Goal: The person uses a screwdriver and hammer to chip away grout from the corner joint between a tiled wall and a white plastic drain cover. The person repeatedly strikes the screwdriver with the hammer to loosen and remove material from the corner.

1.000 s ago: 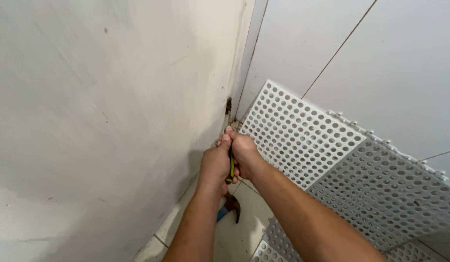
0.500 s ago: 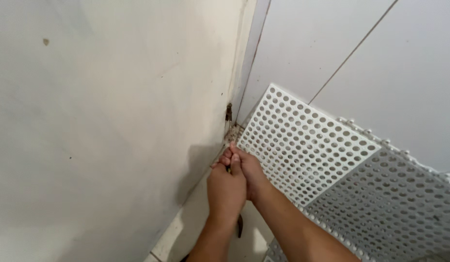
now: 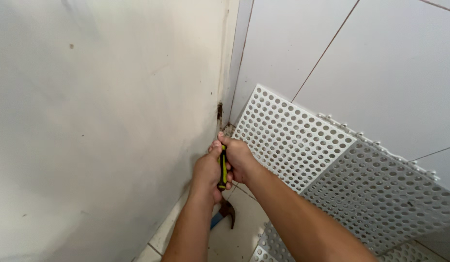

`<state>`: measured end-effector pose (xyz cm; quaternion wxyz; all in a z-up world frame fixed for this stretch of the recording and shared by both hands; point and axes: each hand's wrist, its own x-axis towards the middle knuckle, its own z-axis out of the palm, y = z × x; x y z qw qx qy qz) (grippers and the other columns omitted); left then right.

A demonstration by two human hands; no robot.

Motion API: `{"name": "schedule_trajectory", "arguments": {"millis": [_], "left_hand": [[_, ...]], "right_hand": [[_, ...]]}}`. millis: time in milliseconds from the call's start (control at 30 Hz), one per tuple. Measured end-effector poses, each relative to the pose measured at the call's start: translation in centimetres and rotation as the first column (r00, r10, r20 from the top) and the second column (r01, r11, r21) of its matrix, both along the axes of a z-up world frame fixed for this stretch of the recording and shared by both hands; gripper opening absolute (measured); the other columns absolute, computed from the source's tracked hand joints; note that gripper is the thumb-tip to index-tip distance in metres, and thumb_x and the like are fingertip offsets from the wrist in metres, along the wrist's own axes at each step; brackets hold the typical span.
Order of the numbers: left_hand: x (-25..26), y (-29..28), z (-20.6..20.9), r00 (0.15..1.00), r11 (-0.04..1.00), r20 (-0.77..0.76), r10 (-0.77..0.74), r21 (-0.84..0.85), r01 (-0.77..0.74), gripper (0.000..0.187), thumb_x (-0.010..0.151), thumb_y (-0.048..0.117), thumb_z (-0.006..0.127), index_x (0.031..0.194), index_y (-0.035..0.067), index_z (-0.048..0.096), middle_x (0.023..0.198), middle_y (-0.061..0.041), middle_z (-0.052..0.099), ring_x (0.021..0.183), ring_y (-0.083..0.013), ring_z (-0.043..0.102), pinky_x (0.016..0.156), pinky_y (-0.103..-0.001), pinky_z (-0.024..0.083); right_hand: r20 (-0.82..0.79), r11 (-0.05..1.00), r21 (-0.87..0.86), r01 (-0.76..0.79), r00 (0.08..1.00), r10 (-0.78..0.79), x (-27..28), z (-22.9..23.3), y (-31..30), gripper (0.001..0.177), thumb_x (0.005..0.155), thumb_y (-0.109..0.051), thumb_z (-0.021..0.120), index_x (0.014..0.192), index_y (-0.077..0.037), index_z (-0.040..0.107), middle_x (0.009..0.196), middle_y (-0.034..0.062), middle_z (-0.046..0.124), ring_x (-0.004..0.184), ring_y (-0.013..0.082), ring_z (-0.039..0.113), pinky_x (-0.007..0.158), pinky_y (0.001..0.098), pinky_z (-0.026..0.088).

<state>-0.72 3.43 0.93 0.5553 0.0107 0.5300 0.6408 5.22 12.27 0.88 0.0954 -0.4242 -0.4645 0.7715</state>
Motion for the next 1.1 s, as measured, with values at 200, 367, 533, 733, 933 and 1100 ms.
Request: {"name": "schedule_trajectory", "arguments": {"millis": [200,367,533,733,933,1100], "left_hand": [[1.2,-0.7,0.5,0.990,0.991,0.096,0.108,0.062,-0.114,0.031,0.099,0.042,0.055,0.108,0.014,0.065,0.068,-0.005,0.057,0.045,-0.0172,0.050,0.039,-0.033,0.039],[3.3,-1.7,1.8,0.972,0.988,-0.178,0.152,-0.001,-0.155,0.032,0.100,0.032,0.056,0.118,0.008,0.062,0.083,-0.007,0.061,0.056,-0.0181,0.050,0.048,-0.036,0.039],[2.3,-1.7,3.8,0.764,0.986,-0.637,0.103,-0.038,-0.164,0.034,0.098,0.030,0.058,0.110,-0.003,0.057,0.097,-0.014,0.071,0.082,-0.0193,0.070,0.072,-0.035,0.055],[0.8,-1.4,7.1,0.877,0.976,-0.480,0.013,-0.183,-0.115,0.030,0.099,0.030,0.058,0.103,0.001,0.052,0.088,-0.018,0.064,0.070,-0.0260,0.056,0.062,-0.044,0.045],[0.5,-2.1,7.6,0.720,0.989,-0.690,0.077,-0.038,-0.142,0.039,0.092,0.026,0.061,0.108,-0.009,0.054,0.090,-0.024,0.070,0.076,-0.0305,0.069,0.067,-0.044,0.054],[0.0,-1.6,8.1,0.340,0.966,-0.907,-0.249,-0.260,0.015,0.048,0.092,0.027,0.054,0.117,-0.014,0.057,0.102,-0.035,0.072,0.095,-0.0424,0.073,0.084,-0.043,0.058]], "right_hand": [[0.034,0.992,0.121,0.030,0.999,-0.034,0.1,-1.2,0.1,0.045,0.102,-0.048,0.043,0.080,-0.013,0.061,0.057,0.0040,0.058,0.033,0.0177,0.033,0.027,0.0352,0.023],[-0.192,0.990,-0.016,0.139,0.972,-0.139,-0.7,-1.3,0.9,0.041,0.105,-0.037,0.049,0.087,-0.003,0.060,0.080,0.0117,0.064,0.074,0.0241,0.063,0.070,0.0377,0.057],[-0.179,0.979,-0.120,0.164,0.967,-0.184,-1.4,-1.2,1.0,0.038,0.104,-0.037,0.049,0.090,-0.004,0.060,0.082,0.0097,0.063,0.079,0.0251,0.064,0.077,0.0390,0.057],[-0.184,0.943,-0.259,0.207,0.948,-0.259,-2.4,-0.1,1.0,0.036,0.106,-0.039,0.049,0.091,-0.007,0.058,0.082,0.0052,0.063,0.074,0.0185,0.062,0.072,0.0349,0.055],[-0.322,0.926,-0.326,0.193,0.898,-0.301,-2.5,0.7,-0.4,0.033,0.107,-0.038,0.050,0.096,-0.008,0.060,0.088,0.0064,0.066,0.080,0.0189,0.065,0.076,0.0343,0.057],[-0.157,0.972,-0.208,0.110,0.977,-0.144,-2.1,1.6,0.8,0.037,0.103,-0.044,0.046,0.098,-0.011,0.062,0.089,0.0123,0.069,0.080,0.0244,0.066,0.074,0.0405,0.055]]}}
